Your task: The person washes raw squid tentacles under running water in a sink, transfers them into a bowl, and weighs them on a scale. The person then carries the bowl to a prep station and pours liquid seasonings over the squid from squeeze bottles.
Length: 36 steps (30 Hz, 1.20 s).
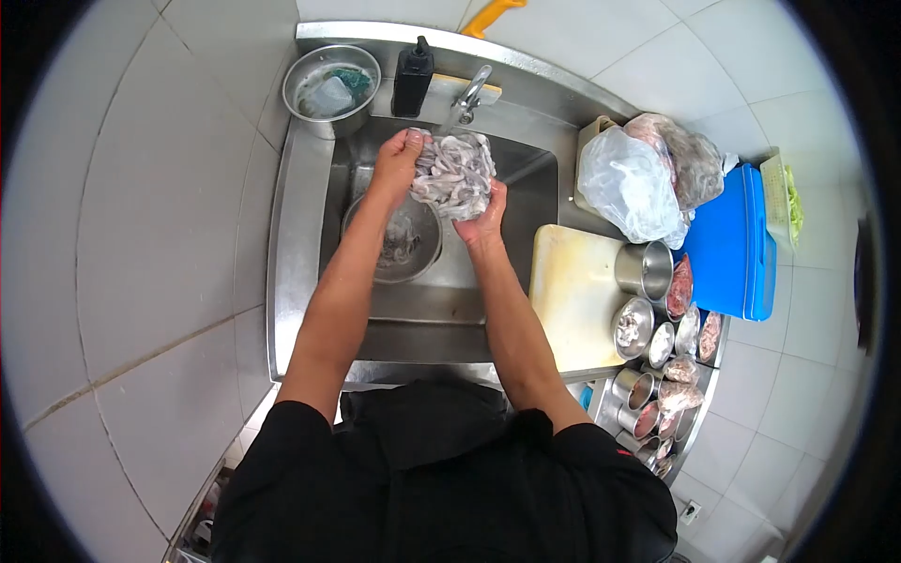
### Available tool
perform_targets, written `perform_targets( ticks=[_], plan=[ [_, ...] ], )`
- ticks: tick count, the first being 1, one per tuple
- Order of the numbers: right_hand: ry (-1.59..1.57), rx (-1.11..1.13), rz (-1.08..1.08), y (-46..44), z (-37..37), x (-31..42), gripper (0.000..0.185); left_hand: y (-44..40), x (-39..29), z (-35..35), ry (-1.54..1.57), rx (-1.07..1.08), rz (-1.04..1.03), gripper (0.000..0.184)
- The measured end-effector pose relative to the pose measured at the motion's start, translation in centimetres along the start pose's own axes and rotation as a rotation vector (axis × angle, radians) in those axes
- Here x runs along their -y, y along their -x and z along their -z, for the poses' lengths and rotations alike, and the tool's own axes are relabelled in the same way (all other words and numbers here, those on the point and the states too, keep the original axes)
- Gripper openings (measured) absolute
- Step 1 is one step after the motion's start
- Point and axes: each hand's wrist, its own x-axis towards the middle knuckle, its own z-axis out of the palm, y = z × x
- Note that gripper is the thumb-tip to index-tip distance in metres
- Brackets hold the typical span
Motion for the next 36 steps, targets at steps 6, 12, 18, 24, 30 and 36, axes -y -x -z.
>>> perform_targets(
  ticks=[6, 12, 18, 24, 30, 36],
  plan=[
    [0.009, 0.058, 0.056, 0.7, -0.8, 0.6, 0.064, -0.8, 1.4, -1.4, 0.146, -0.115, -0.047, 0.027],
    [-0.006, 0.063, 0.138, 0.2, -0.9, 1.3, 0.062, -2.0, -0.4, -3.5, 0.287, -0.203, 0.178, 0.03],
    [0.037, 0.023, 0.146, -0.4, -0.1, 2.5, 0.059, -3.6, -2.8, -1.6, -0.883, -0.008, -0.211, 0.025],
    [0.023, -0.004, 0.138, -0.6, 0.9, 2.2, 0.062, -3.4, -5.0, -3.0, -0.503, 0.12, 0.014, 0.02],
    [0.041, 0.002, 0.123, -0.4, 1.4, 2.7, 0.057, -4.0, -3.2, -2.4, -0.288, 0.143, -0.038, 0.023],
    [0.067, -0.011, 0.123, 0.1, 0.5, 3.3, 0.047, -3.2, -3.1, -4.5, -0.147, -0.011, -0.045, 0.024]
  ],
)
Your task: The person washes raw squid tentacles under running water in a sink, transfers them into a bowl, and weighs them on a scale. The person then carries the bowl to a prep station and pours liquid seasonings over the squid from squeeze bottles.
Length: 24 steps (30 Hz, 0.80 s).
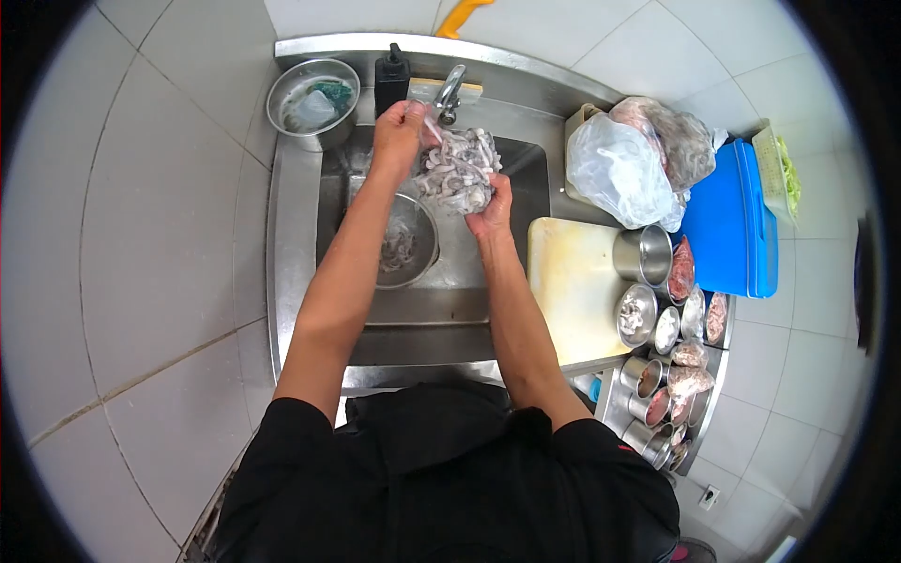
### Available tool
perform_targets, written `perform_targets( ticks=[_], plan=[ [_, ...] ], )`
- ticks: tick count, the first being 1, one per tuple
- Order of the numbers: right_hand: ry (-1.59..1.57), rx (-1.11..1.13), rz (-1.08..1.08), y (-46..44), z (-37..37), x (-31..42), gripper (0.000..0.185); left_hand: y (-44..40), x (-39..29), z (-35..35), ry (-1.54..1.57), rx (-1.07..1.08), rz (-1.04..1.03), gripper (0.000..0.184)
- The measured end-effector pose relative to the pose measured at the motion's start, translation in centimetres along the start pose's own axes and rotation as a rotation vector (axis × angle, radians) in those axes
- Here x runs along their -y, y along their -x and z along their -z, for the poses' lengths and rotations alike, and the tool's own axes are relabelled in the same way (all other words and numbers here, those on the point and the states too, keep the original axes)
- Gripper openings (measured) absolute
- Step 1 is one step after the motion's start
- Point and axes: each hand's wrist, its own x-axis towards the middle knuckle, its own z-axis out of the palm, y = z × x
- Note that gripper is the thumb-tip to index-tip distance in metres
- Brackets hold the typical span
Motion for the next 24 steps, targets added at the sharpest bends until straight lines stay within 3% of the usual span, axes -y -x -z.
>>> perform_targets(
  ticks=[7, 10, 13, 15, 16, 18, 20, 24],
  plan=[
    [0.076, -0.045, 0.067, -0.6, -0.9, -0.4, 0.043, 2.8, -1.3, -0.5, -0.186, 0.097, -0.046, 0.025],
    [0.055, -0.062, 0.049, -1.0, -0.3, -1.1, 0.045, 3.3, 2.2, 1.9, -0.194, -0.065, -0.118, 0.036],
    [-0.004, 0.014, 0.081, -0.7, -1.3, -2.2, 0.056, 4.1, 5.2, 3.8, -0.073, -0.231, 0.049, 0.052],
    [0.067, 0.034, 0.094, -0.6, -2.2, -2.9, 0.059, 6.5, 4.1, 3.3, 0.387, -0.021, 0.649, 0.06],
    [0.138, 0.054, 0.114, -0.5, -2.6, -3.2, 0.063, 6.5, 4.2, 3.5, 0.391, -0.029, 0.646, 0.06],
    [0.168, 0.061, 0.062, -0.6, -3.2, -2.6, 0.069, 6.2, 4.8, 4.3, 0.552, 0.147, 0.33, 0.058],
    [0.58, 0.185, 0.116, -1.7, -3.2, -1.7, 0.068, 5.3, 5.1, 5.8, 0.579, 0.076, 0.302, 0.051],
    [0.658, 0.186, -0.122, -0.7, -6.0, 0.3, 0.059, 5.3, 5.5, 7.0, 0.499, 0.037, 0.223, 0.052]
  ],
)
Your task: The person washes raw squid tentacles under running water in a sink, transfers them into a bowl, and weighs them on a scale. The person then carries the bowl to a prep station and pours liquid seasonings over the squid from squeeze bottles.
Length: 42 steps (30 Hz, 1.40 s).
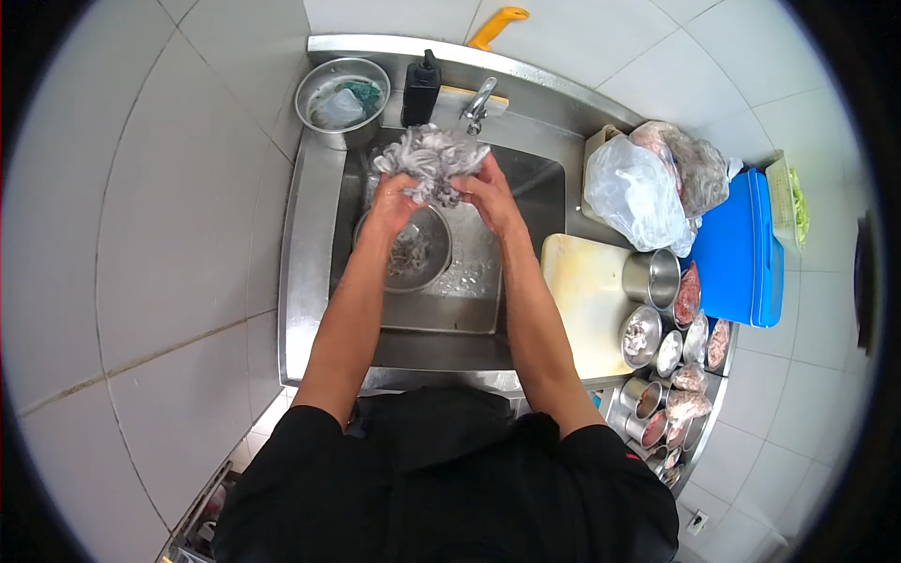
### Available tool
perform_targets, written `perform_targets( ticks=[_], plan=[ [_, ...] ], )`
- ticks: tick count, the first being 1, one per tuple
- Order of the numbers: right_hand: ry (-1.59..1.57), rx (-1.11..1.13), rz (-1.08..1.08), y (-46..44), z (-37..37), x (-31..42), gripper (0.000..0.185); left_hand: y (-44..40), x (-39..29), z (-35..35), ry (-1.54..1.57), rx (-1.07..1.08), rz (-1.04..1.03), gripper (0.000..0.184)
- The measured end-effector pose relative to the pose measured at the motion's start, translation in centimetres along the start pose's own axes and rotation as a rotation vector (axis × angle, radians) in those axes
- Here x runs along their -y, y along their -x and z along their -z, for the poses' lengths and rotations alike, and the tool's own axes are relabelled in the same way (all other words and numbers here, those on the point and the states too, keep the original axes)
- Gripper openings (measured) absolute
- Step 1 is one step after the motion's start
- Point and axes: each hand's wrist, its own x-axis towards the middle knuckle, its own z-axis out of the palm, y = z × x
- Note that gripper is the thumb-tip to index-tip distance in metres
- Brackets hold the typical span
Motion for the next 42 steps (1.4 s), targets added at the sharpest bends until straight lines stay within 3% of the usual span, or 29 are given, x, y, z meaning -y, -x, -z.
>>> perform_targets(
  ticks=[2, 4, 7, 8, 9, 12, 16, 18, 21, 28, 30, 31, 33, 34, 36, 40, 42],
  plan=[
    [0.124, -0.062, -0.001, -0.3, -1.0, 0.1, 0.056, -0.7, 1.0, 1.7, 0.04, 0.072, -0.021, 0.052],
    [0.412, -0.1, 0.203, -1.5, -1.2, -0.9, 0.055, -1.1, 1.7, 2.2, 0.045, 0.133, -0.064, 0.049],
    [0.403, -0.151, 0.238, -1.4, -1.2, -1.8, 0.045, -0.2, 0.5, 0.3, 0.254, 0.012, 0.022, 0.049],
    [0.359, -0.124, 0.276, -1.4, -1.1, -1.9, 0.041, 0.1, 0.1, -1.0, 0.137, -0.02, 0.01, 0.055],
    [0.508, -0.165, 0.287, -1.2, -0.8, -1.7, 0.038, 0.4, -0.1, -1.6, 0.023, -0.053, -0.001, 0.063],
    [0.502, -0.178, 0.177, -0.9, -0.2, -1.7, 0.034, -0.4, 0.1, -0.9, -0.181, -0.198, -0.007, 0.062],
    [0.372, -0.108, 0.18, -1.1, -0.5, -1.4, 0.032, 0.4, 0.0, -1.7, -0.204, -0.131, -0.063, 0.064],
    [0.934, -0.313, 0.279, -1.1, -1.7, -0.5, 0.04, 0.7, 0.2, -2.4, -0.182, -0.121, -0.156, 0.064],
    [1.131, -0.306, 0.471, -0.7, -3.1, 0.4, 0.043, 0.8, -0.1, -3.0, -0.159, -0.16, -0.172, 0.065],
    [1.251, -0.266, 0.369, -2.1, -2.5, 0.6, 0.039, 0.6, -1.4, -3.0, -0.166, -0.167, -0.209, 0.061],
    [0.959, -0.098, 0.35, -2.6, -1.6, 1.0, 0.032, 0.8, -1.7, -3.4, -0.149, -0.192, -0.217, 0.061],
    [0.96, -0.097, 0.349, -2.7, -1.1, 1.2, 0.032, 0.7, -1.6, -3.2, -0.148, -0.193, -0.217, 0.061],
    [0.736, 0.001, 0.136, -3.1, -0.9, 1.8, 0.036, 0.1, -1.7, -2.8, -0.179, -0.191, -0.242, 0.063],
    [0.738, 0.003, 0.136, -3.4, -1.1, 1.8, 0.036, -0.2, -1.6, -2.7, -0.177, -0.191, -0.243, 0.063],
    [0.992, -0.166, 0.135, -4.2, -1.3, 1.6, 0.045, -0.5, -1.4, -3.0, -0.314, -0.175, -0.318, 0.06],
    [1.033, -0.193, 0.17, -5.0, -1.0, 1.2, 0.048, -0.9, -1.2, -3.4, -0.337, -0.173, -0.339, 0.061],
    [1.069, -0.316, 0.314, -4.7, -2.0, 1.4, 0.04, -1.3, -1.0, -3.7, -0.357, -0.176, -0.348, 0.061]
  ],
)
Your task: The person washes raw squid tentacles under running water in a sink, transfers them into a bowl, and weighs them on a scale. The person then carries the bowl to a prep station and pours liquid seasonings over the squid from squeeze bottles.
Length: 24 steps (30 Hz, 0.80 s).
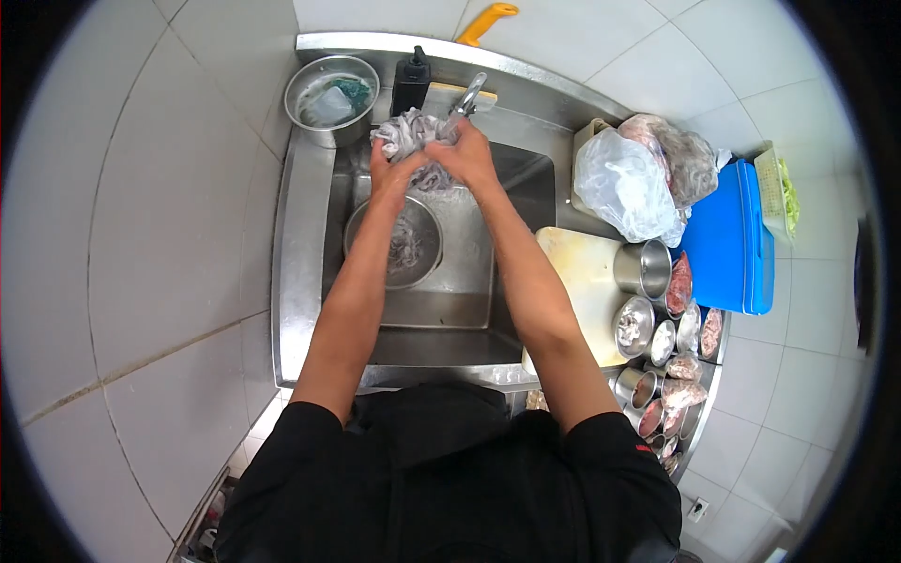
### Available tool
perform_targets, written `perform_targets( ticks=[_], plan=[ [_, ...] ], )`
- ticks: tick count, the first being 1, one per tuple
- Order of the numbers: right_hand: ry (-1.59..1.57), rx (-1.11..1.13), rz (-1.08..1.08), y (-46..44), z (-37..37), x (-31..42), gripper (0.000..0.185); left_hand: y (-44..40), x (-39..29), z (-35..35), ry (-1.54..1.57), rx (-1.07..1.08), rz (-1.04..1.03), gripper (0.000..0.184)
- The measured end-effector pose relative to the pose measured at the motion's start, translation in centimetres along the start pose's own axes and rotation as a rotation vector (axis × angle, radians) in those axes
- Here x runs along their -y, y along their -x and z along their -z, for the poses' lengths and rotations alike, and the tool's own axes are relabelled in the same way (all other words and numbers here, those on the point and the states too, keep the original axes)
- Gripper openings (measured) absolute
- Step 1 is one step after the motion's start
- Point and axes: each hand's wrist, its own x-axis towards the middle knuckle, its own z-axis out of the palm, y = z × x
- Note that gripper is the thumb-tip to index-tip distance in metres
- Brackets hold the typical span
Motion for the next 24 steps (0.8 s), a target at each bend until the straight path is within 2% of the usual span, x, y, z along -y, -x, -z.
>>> perform_targets(
  ticks=[4, 7, 9, 10, 12, 13, 15, 16, 18, 20, 22, 23, 24],
  plan=[
    [0.062, -0.092, 0.019, -0.5, -0.6, -1.4, 0.037, -0.2, 1.0, -0.3, 0.021, -0.033, 0.005, 0.062],
    [0.0, 0.02, -0.011, -0.7, 0.1, -2.6, 0.035, -0.5, 0.9, 0.7, 0.016, -0.014, 0.038, 0.062],
    [-0.36, 0.155, -0.097, -0.3, -0.2, -3.6, 0.031, -0.2, 0.6, 1.3, 0.123, 0.022, 0.062, 0.066],
    [-0.36, 0.156, -0.095, -0.2, -0.3, -3.9, 0.031, -0.1, 0.4, 1.5, 0.124, 0.021, 0.06, 0.066],
    [-0.574, 0.282, -0.245, 1.5, 0.8, -2.1, 0.041, 0.2, 0.7, 2.2, 0.274, 0.008, 0.13, 0.061],
    [-0.573, 0.281, -0.243, 2.5, 0.9, -1.5, 0.041, 0.2, 0.8, 2.4, 0.311, 0.011, 0.119, 0.056],
    [-0.683, 0.249, -0.126, 4.7, 0.3, -0.7, 0.059, 0.2, 1.2, 2.9, 0.361, 0.008, 0.137, 0.053],
    [-0.685, 0.251, -0.129, 5.7, -0.5, -0.6, 0.059, 0.3, 1.3, 3.2, 0.409, 0.004, 0.156, 0.051],
    [-0.732, 0.037, -0.004, 7.4, -2.4, -1.5, 0.06, 0.5, 1.2, 3.4, 0.415, -0.027, 0.175, 0.051],
    [-0.662, 0.02, -0.014, 9.0, -2.9, -2.3, 0.056, 0.6, 1.2, 4.0, 0.422, -0.057, 0.188, 0.052],
    [-0.529, 0.163, -0.144, 9.7, -2.5, -2.4, 0.051, 0.3, 1.1, 4.7, 0.413, 0.066, 0.15, 0.052],
    [-0.528, 0.162, -0.142, 9.4, -2.4, -2.2, 0.051, 0.4, 0.7, 4.4, 0.413, 0.068, 0.149, 0.052],
    [-0.492, 0.068, -0.12, 8.9, -2.3, -1.9, 0.045, 0.5, 0.4, 4.0, 0.425, 0.042, 0.122, 0.052]
  ],
)
